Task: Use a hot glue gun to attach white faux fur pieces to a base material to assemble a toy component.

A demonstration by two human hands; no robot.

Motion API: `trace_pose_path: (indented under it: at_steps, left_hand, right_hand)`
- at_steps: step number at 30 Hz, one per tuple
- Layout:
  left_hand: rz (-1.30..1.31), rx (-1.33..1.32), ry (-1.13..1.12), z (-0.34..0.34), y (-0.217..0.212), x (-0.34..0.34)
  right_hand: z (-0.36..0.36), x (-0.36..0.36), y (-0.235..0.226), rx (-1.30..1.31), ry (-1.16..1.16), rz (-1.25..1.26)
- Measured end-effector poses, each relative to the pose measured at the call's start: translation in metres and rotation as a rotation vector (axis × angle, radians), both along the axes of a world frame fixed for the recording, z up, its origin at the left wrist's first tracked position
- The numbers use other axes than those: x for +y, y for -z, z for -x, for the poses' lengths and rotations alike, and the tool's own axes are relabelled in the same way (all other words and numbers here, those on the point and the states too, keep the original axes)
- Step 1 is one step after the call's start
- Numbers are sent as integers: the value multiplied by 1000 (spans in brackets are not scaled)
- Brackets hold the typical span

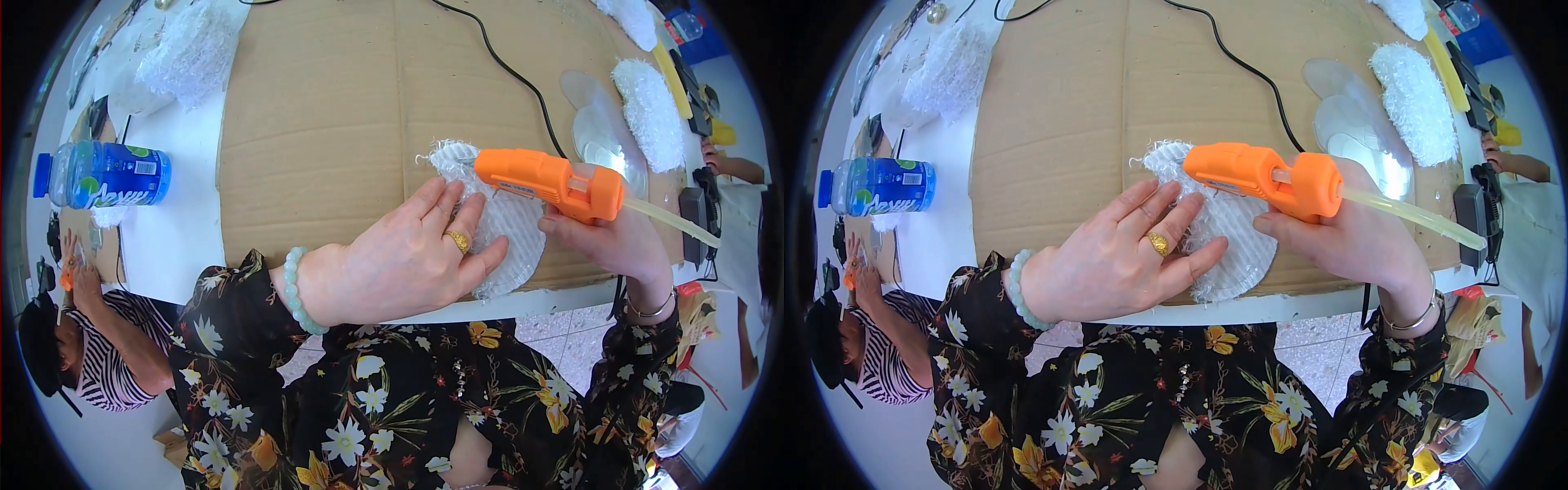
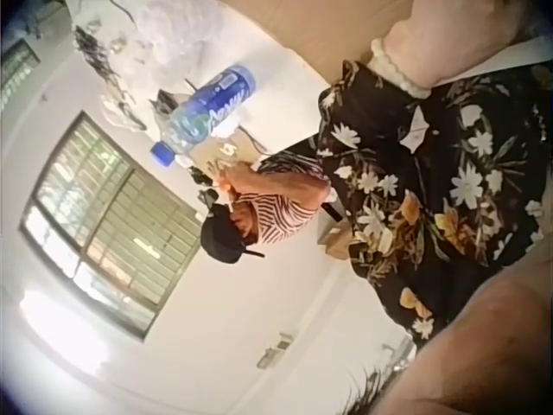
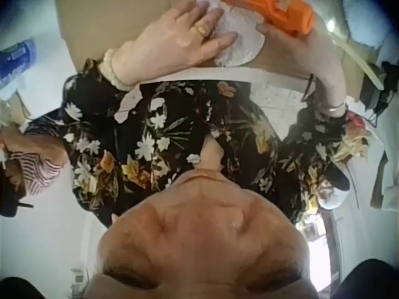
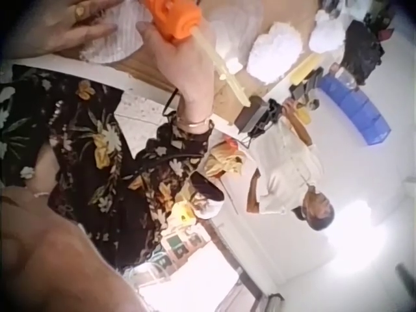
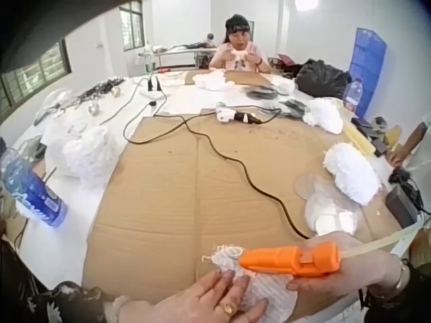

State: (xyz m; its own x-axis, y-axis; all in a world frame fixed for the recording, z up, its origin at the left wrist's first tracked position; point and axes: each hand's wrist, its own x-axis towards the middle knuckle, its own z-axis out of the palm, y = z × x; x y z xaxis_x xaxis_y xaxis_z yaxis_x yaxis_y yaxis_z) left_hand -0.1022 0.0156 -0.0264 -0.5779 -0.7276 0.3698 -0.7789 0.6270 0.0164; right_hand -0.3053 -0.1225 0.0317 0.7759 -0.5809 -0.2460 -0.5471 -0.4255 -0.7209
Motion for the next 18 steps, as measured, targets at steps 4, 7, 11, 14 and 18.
trace_pose_path:
  at_steps: [4,7,11,14,18]
  left_hand:
    - [3,34,-3,0,2,0]
    - [12,23,-2,0,3,0]
    - [-9,0,-29,-1,1,1]
    - [-23,-1,-25,-1,1,1]
    - [-24,11,-22,-1,1,0]
  right_hand:
    - [-3,0,3,-17,-39,81]
    - [-1,-1,1,3,-47,109]
    - [-2,-1,-9,37,-23,90]
    - [-4,3,-13,41,7,101]
    - [-3,3,-15,80,30,74]
